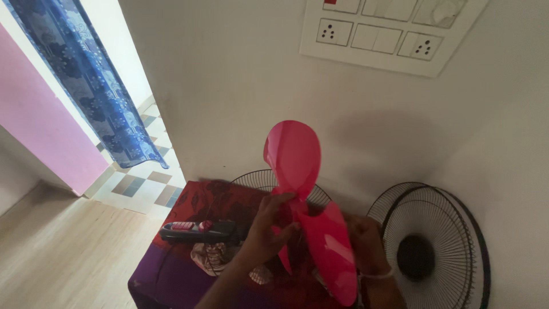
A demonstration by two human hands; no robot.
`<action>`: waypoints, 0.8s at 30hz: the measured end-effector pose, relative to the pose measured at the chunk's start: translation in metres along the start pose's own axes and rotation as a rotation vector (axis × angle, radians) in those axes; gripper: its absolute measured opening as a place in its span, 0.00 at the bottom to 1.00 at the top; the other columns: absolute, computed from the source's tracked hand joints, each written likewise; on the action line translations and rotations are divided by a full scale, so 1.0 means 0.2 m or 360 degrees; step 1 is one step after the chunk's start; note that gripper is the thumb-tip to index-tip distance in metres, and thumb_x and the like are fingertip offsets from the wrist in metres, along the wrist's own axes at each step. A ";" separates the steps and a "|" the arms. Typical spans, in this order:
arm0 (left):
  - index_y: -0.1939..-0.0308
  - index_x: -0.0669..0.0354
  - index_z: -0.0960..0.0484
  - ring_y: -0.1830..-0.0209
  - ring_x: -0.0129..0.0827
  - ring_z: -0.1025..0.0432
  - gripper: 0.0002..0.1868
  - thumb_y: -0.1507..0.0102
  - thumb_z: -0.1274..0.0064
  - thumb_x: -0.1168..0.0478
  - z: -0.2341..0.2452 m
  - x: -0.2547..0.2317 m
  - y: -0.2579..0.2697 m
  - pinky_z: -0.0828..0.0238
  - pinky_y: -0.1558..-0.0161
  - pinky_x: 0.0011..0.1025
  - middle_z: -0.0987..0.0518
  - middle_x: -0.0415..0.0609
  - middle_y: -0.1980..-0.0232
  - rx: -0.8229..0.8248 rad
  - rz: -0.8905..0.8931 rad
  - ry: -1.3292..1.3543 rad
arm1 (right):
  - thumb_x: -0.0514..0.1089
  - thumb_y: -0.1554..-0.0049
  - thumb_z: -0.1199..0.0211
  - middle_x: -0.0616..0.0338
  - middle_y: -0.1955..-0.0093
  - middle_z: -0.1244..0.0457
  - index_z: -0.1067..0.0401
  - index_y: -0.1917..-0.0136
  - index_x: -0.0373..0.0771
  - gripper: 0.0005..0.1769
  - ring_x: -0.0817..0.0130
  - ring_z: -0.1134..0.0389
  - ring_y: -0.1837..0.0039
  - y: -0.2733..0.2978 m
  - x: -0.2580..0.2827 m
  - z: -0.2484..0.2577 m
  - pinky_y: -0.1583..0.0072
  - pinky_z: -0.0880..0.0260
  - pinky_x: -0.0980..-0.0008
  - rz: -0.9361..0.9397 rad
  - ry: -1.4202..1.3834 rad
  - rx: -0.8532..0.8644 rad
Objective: The person assembles a red pedestal fan on a table. They attach the fan blades to the motor housing, secure them with a nut, and wipe the blades with a cloth. The fan cage and base are present on the table.
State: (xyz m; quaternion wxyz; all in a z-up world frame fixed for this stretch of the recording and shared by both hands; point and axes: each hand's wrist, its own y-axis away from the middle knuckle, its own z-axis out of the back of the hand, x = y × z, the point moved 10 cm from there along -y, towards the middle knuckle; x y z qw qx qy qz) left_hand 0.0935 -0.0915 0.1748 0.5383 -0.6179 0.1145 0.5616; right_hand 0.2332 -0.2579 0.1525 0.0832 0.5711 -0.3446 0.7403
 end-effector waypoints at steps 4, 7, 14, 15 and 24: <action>0.30 0.56 0.30 0.33 0.46 0.32 0.34 0.39 0.35 0.67 -0.05 -0.07 0.01 0.31 0.35 0.38 0.30 0.57 0.33 0.0049 -0.0065 0.0004 | 0.36 0.45 0.34 0.54 0.57 0.28 0.23 0.50 0.29 0.10 0.71 0.26 0.59 0.19 -0.20 0.09 0.58 0.23 0.70 -0.0397 -0.0032 -0.0154; 0.31 0.56 0.30 0.34 0.45 0.31 0.34 0.40 0.33 0.67 -0.11 -0.03 0.01 0.30 0.37 0.36 0.30 0.56 0.34 0.0044 -0.0022 0.0090 | 0.38 0.38 0.39 0.54 0.57 0.27 0.24 0.47 0.30 0.09 0.71 0.26 0.58 0.28 -0.16 0.17 0.57 0.23 0.72 -0.0406 -0.0018 -0.0225; 0.28 0.59 0.36 0.36 0.40 0.30 0.34 0.36 0.38 0.71 -0.28 0.00 0.08 0.27 0.38 0.34 0.30 0.56 0.35 0.0208 -0.0067 0.0611 | 0.39 0.54 0.27 0.59 0.54 0.24 0.28 0.36 0.38 0.31 0.74 0.23 0.59 0.45 0.08 0.07 0.55 0.24 0.71 -0.0493 0.0816 -0.0015; 0.27 0.59 0.37 0.38 0.38 0.29 0.34 0.34 0.39 0.71 -0.31 0.02 0.10 0.26 0.40 0.32 0.29 0.55 0.35 0.0262 -0.0004 0.0731 | 0.40 0.54 0.27 0.59 0.56 0.23 0.26 0.37 0.39 0.30 0.75 0.23 0.60 0.47 0.07 0.06 0.56 0.24 0.71 -0.0594 0.0788 0.0026; 0.24 0.59 0.44 0.45 0.34 0.22 0.42 0.36 0.35 0.65 -0.52 0.02 0.12 0.22 0.45 0.32 0.23 0.53 0.40 0.0540 0.0113 0.0661 | 0.44 0.53 0.25 0.57 0.60 0.25 0.26 0.44 0.36 0.24 0.70 0.24 0.62 0.66 0.30 -0.03 0.58 0.25 0.70 -0.0231 0.0938 0.0050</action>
